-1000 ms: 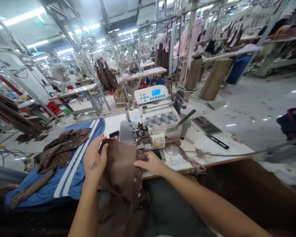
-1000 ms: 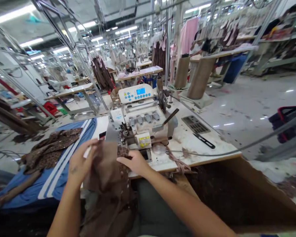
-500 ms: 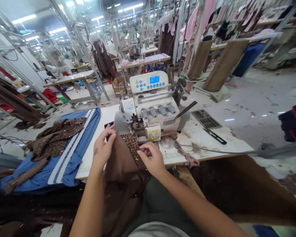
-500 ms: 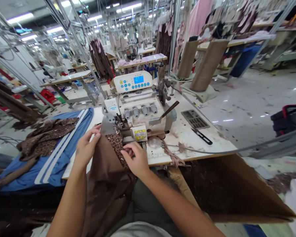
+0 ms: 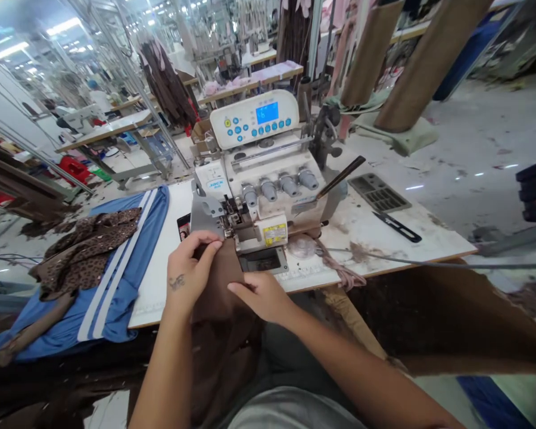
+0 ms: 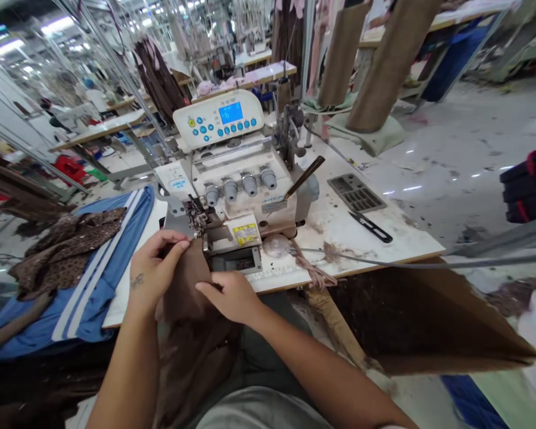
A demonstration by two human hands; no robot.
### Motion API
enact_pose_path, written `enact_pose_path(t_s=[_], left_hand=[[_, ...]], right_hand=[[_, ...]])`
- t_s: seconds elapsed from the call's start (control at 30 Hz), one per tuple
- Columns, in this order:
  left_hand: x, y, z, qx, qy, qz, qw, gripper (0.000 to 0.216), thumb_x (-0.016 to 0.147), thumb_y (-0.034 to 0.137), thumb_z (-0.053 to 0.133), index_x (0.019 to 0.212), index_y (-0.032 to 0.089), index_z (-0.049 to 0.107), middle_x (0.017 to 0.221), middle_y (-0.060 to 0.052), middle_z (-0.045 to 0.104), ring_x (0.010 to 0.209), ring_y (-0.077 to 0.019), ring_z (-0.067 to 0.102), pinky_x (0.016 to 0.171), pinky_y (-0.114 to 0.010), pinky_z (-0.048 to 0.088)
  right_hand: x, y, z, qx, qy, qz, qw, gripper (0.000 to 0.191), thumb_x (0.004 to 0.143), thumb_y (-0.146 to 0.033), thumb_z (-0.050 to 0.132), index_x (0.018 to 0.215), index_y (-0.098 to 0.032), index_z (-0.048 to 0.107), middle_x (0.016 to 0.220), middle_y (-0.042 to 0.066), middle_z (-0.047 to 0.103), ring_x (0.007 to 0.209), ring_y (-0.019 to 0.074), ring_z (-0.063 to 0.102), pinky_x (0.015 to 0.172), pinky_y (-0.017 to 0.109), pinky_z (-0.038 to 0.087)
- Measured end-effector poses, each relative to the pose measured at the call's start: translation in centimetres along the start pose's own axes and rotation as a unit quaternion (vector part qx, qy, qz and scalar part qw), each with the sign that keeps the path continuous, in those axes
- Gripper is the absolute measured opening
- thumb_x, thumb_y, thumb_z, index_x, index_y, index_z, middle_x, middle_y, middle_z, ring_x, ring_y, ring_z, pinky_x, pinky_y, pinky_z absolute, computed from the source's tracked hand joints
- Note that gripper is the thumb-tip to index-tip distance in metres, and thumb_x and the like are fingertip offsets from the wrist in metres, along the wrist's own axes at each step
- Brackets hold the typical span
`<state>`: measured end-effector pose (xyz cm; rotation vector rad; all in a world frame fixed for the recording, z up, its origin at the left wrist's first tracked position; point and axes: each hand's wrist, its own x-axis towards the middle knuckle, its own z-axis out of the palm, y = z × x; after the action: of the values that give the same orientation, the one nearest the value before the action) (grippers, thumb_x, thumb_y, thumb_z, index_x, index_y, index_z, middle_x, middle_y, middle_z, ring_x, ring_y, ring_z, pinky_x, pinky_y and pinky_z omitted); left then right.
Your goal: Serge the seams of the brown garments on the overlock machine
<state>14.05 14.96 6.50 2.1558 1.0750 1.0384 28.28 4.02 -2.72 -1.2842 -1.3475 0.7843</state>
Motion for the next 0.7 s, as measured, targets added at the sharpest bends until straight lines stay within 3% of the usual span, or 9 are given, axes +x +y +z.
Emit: enact_pose_path(t_s=[0.1, 0.17, 0.23, 0.3, 0.47, 0.7], left_hand=[[0.7, -0.4, -0.3, 0.034, 0.0, 0.011, 0.999, 0.009, 0.092, 0.035, 0.072, 0.096, 0.026, 0.073, 0.106, -0.003, 0.077, 0.115, -0.0238, 0.067, 0.108, -0.042, 0.047], [1.5, -0.8, -0.3, 0.039, -0.018, 0.01, 0.999, 0.011, 0.091, 0.037, 0.072, 0.092, 0.026, 0.071, 0.126, -0.006, 0.072, 0.139, -0.0276, 0.054, 0.122, -0.049, 0.034], [2.3, -1.2, -0.2, 0.026, -0.049, -0.019, 0.998, 0.016, 0.09, 0.04, 0.072, 0.09, 0.024, 0.068, 0.145, -0.008, 0.06, 0.151, -0.0298, 0.04, 0.126, -0.052, 0.027], [3.1, -1.3, -0.1, 0.01, -0.069, -0.046, 0.997, 0.02, 0.09, 0.041, 0.071, 0.087, 0.023, 0.064, 0.15, -0.009, 0.054, 0.151, -0.0313, 0.039, 0.124, -0.051, 0.031], [3.9, -1.4, 0.0, -0.002, -0.089, -0.062, 0.994, 0.022, 0.092, 0.043, 0.068, 0.086, 0.022, 0.063, 0.145, -0.009, 0.055, 0.143, -0.0327, 0.047, 0.119, -0.05, 0.039], [7.0, -3.1, -0.3, -0.018, -0.131, -0.055, 0.99, 0.025, 0.093, 0.041, 0.067, 0.112, 0.025, 0.072, 0.124, -0.008, 0.069, 0.126, -0.0292, 0.061, 0.121, -0.049, 0.041]], right_hand=[[-0.3, 0.1, 0.0, 0.001, -0.01, 0.021, 1.0, 0.056, 0.098, -0.049, 0.066, 0.056, -0.02, 0.042, 0.053, -0.006, 0.036, 0.053, 0.0109, 0.038, 0.053, 0.028, 0.022], [-0.4, 0.1, 0.0, 0.006, 0.0, 0.017, 1.0, 0.06, 0.096, -0.052, 0.067, 0.055, -0.019, 0.038, 0.052, -0.006, 0.034, 0.052, 0.0103, 0.035, 0.054, 0.028, 0.021], [-0.2, 0.1, 0.0, 0.015, 0.003, 0.015, 1.0, 0.06, 0.097, -0.052, 0.066, 0.055, -0.019, 0.038, 0.053, -0.006, 0.033, 0.053, 0.0103, 0.033, 0.054, 0.028, 0.021], [0.0, -0.1, 0.0, 0.027, 0.014, 0.019, 0.999, 0.058, 0.098, -0.051, 0.065, 0.057, -0.02, 0.039, 0.054, -0.006, 0.032, 0.054, 0.0108, 0.034, 0.054, 0.027, 0.022], [0.2, 0.0, -0.1, 0.047, 0.009, 0.011, 0.999, 0.055, 0.101, -0.048, 0.063, 0.059, -0.02, 0.041, 0.056, -0.006, 0.034, 0.054, 0.0109, 0.037, 0.055, 0.027, 0.025], [-0.4, 0.4, -0.3, 0.032, -0.013, -0.031, 0.999, 0.057, 0.105, -0.045, 0.061, 0.059, -0.02, 0.041, 0.055, -0.006, 0.04, 0.05, 0.0101, 0.039, 0.052, 0.028, 0.025]])
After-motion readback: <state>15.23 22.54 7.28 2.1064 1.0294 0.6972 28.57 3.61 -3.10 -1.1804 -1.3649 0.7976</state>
